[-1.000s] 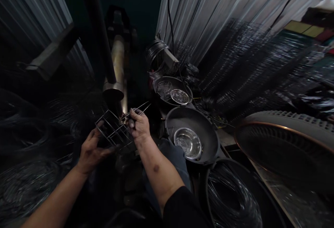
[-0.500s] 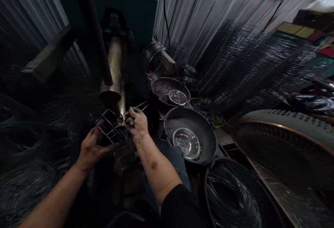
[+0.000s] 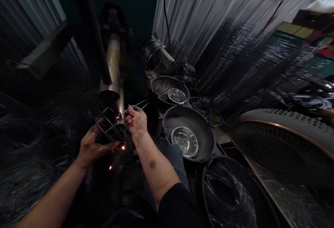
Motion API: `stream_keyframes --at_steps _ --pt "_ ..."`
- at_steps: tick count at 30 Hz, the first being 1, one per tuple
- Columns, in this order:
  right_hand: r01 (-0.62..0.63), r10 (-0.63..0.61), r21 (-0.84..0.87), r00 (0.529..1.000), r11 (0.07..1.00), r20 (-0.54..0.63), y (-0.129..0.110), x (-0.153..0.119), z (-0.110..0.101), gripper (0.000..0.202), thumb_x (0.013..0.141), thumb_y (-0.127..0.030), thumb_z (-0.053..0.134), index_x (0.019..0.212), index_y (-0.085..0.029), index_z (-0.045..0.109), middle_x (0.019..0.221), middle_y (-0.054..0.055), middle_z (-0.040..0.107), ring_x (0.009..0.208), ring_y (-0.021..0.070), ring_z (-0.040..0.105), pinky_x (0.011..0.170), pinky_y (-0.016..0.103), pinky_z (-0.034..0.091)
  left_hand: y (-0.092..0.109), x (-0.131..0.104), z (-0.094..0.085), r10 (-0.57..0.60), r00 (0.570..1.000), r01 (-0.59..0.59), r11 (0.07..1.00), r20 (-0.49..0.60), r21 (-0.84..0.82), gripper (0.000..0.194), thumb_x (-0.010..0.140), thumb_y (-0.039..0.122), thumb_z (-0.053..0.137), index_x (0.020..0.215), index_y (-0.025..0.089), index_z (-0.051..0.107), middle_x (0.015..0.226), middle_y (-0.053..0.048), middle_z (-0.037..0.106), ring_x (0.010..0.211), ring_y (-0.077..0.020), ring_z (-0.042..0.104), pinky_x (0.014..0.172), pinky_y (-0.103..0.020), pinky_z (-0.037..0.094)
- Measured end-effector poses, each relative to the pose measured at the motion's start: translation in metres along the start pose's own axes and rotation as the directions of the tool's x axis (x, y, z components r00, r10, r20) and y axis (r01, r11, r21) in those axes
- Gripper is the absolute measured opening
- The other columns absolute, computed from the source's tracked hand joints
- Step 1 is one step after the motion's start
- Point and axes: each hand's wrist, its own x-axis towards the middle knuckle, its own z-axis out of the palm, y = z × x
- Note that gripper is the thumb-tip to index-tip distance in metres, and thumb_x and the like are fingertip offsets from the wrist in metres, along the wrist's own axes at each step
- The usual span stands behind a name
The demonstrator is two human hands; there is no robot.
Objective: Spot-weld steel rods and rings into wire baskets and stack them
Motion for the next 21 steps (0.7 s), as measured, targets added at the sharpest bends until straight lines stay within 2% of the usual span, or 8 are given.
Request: stream_keyframes --at_steps 4,8,11,15,21 --pt "0.016 -0.016 -0.017 1.000 1.000 -0.013 0.000 -0.004 -0.005 0.024 0.067 -0.020 0.075 0.065 -0.016 0.052 0.047 -0.007 0.053 0.037 0.0048 0.044 0.037 0.015 0.035 0.003 -0.001 0.000 -0.027 1.000 0.027 0.999 -0.006 -0.021 0.095 0.061 0.053 0.078 0.141 0.018 0.039 0.126 -0.013 0.058 0.112 -0.0286 0.059 0.098 -0.042 0.048" --pt "0.036 -0.035 0.003 0.999 0.999 -0.041 -0.002 -0.009 -0.012 0.022 0.065 -0.019 0.074 0.065 -0.015 0.052 0.046 -0.008 0.050 0.035 0.0027 0.038 0.034 0.014 0.029 0.006 -0.005 0.001 -0.055 0.997 0.054 0.998 -0.055 -0.009 0.095 0.061 0.051 0.079 0.141 0.019 0.040 0.128 -0.013 0.057 0.109 -0.0288 0.061 0.096 -0.043 0.050" --pt "0.001 -0.001 0.049 1.000 0.999 0.002 -0.004 -0.013 -0.012 0.019 0.065 -0.016 0.073 0.068 -0.016 0.054 0.049 -0.007 0.054 0.036 0.0034 0.041 0.035 0.013 0.030 0.007 -0.009 0.001 -0.027 0.995 0.030 0.999 -0.098 0.027 0.092 0.060 0.049 0.080 0.139 0.020 0.042 0.126 -0.013 0.059 0.106 -0.0286 0.062 0.091 -0.042 0.053" --pt "-0.037 0.035 0.030 0.998 0.999 0.047 -0.004 -0.015 -0.006 0.019 0.063 -0.013 0.073 0.069 -0.016 0.056 0.049 -0.005 0.056 0.036 0.0048 0.045 0.036 0.014 0.032 0.006 -0.012 0.001 -0.096 0.990 0.095 0.995 -0.100 -0.016 0.091 0.060 0.046 0.080 0.138 0.019 0.042 0.126 -0.013 0.058 0.105 -0.0276 0.063 0.089 -0.041 0.054" --pt "-0.045 0.044 0.006 0.999 0.999 0.022 -0.002 -0.013 0.000 0.020 0.058 -0.011 0.075 0.066 -0.014 0.057 0.049 -0.004 0.058 0.036 0.0044 0.044 0.034 0.013 0.033 0.006 -0.008 0.001 -0.159 0.983 0.157 0.987 -0.089 -0.034 0.092 0.059 0.048 0.080 0.137 0.017 0.043 0.126 -0.014 0.058 0.100 -0.0272 0.064 0.089 -0.041 0.054"
